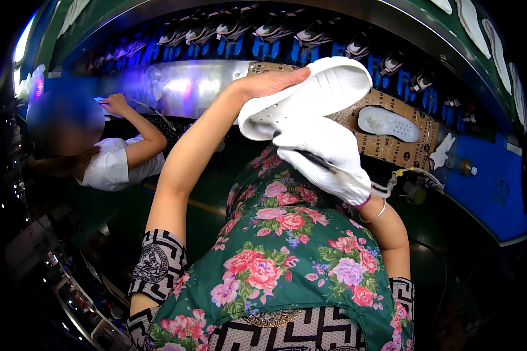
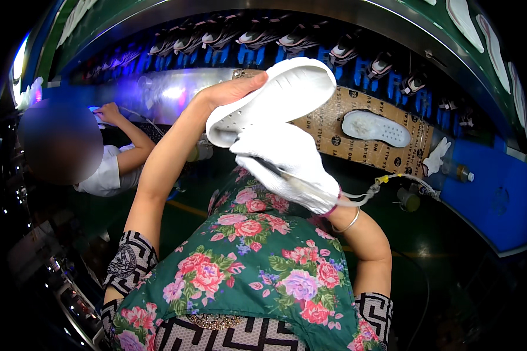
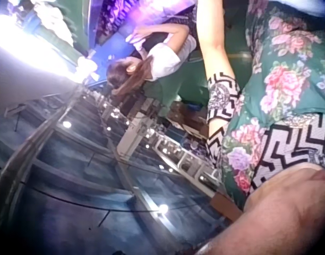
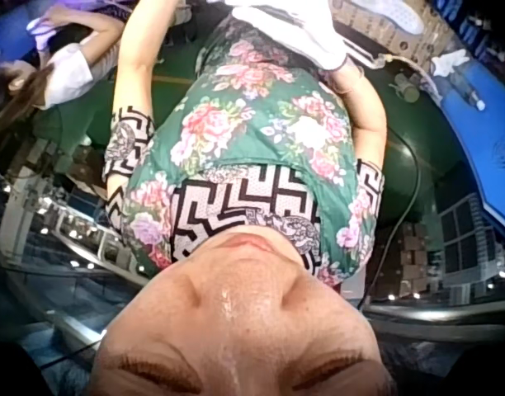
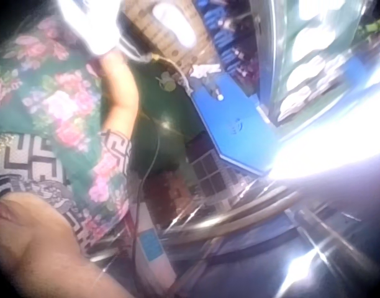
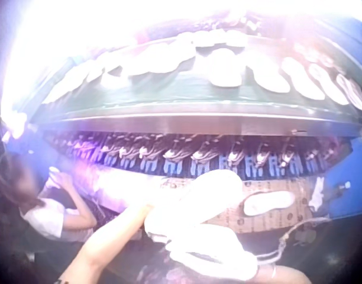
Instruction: The person applies adhesive to the inside of white shoe soles using a brush tool, then places each sole onto a conveyor belt.
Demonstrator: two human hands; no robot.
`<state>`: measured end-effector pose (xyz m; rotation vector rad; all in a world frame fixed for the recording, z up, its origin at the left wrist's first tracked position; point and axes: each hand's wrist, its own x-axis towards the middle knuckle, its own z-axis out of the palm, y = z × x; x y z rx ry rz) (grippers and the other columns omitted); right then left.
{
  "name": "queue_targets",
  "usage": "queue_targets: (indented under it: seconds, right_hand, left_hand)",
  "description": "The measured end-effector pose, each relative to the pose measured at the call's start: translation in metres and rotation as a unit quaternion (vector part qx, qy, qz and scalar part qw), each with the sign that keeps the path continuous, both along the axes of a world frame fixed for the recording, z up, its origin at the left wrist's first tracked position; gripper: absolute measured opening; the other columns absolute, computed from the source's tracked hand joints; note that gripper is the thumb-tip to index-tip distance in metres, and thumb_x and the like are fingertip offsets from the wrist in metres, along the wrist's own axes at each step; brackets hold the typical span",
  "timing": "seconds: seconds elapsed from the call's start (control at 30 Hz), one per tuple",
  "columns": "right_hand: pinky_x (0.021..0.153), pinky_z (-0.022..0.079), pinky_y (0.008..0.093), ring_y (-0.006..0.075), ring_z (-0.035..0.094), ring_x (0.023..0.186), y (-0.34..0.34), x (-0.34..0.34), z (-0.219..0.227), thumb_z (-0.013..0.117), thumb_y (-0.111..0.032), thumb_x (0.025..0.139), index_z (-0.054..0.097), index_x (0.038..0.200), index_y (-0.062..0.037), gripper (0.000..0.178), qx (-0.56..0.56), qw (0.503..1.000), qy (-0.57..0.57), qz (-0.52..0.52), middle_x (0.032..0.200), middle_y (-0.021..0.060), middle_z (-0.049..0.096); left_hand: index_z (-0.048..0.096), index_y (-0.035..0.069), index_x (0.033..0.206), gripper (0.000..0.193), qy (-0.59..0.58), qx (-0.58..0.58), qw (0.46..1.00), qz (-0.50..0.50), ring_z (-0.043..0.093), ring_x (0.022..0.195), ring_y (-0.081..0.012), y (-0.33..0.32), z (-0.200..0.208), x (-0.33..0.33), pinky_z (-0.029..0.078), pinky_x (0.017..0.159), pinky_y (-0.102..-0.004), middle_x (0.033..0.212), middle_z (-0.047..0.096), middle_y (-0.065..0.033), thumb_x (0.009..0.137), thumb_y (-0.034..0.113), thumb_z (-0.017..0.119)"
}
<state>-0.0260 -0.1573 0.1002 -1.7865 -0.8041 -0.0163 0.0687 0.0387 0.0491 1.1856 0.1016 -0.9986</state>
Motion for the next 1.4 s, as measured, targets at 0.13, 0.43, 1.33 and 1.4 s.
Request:
queue_targets:
  seconds: [0.13, 0.43, 1.33, 1.4]
  right_hand:
    - [0.082, 0.055, 0.0368, 0.0302, 0.069, 0.091, 0.006, -0.008, -0.018, 0.078, -0.007, 0.078, 0.073, 0.104, -0.0096, 0.027, -0.043, 0.991, -0.129, 0.017, 0.099, 0.0074, 0.071]
    - [0.076, 0.056, 0.0345, 0.0234, 0.071, 0.083, 0.000, 0.002, -0.017, 0.076, -0.016, 0.082, 0.075, 0.098, -0.0112, 0.016, -0.032, 0.996, 0.070, -0.037, 0.091, 0.0070, 0.073]
    - [0.078, 0.055, 0.0262, 0.0152, 0.070, 0.088, -0.041, 0.036, -0.012, 0.073, 0.002, 0.084, 0.073, 0.106, 0.0009, 0.022, 0.074, 0.975, 0.060, -0.201, 0.101, 0.0089, 0.074]
    - [0.079, 0.054, 0.0275, 0.0154, 0.069, 0.087, -0.041, 0.042, -0.012, 0.076, 0.000, 0.082, 0.074, 0.099, 0.0012, 0.017, 0.058, 0.978, 0.040, -0.194, 0.097, 0.0089, 0.074]
  left_hand:
    - [0.050, 0.006, 0.145, 0.079, -0.102, 0.129, 0.972, -0.171, 0.058, 0.124, -0.0271, -0.006, 0.019, 0.010, 0.051, 0.098, -0.0353, 0.139, 0.057, -0.0174, 0.096, 0.068, 0.042]
    - [0.049, -0.001, 0.143, 0.100, -0.192, 0.220, 0.905, -0.309, 0.046, 0.137, -0.0343, -0.011, 0.015, 0.023, 0.038, 0.112, -0.0367, 0.149, 0.046, -0.0220, 0.088, 0.082, 0.040]
    - [0.048, -0.003, 0.137, 0.056, 0.039, -0.241, 0.954, 0.171, 0.072, 0.093, -0.0333, -0.028, -0.047, -0.030, 0.061, 0.085, -0.0447, 0.117, 0.067, -0.0201, 0.107, 0.041, 0.028]
    - [0.048, -0.003, 0.138, 0.048, 0.023, -0.159, 0.957, 0.241, 0.066, 0.111, -0.0279, -0.034, -0.048, -0.042, 0.056, 0.095, -0.0434, 0.127, 0.063, -0.0191, 0.107, 0.031, 0.035]
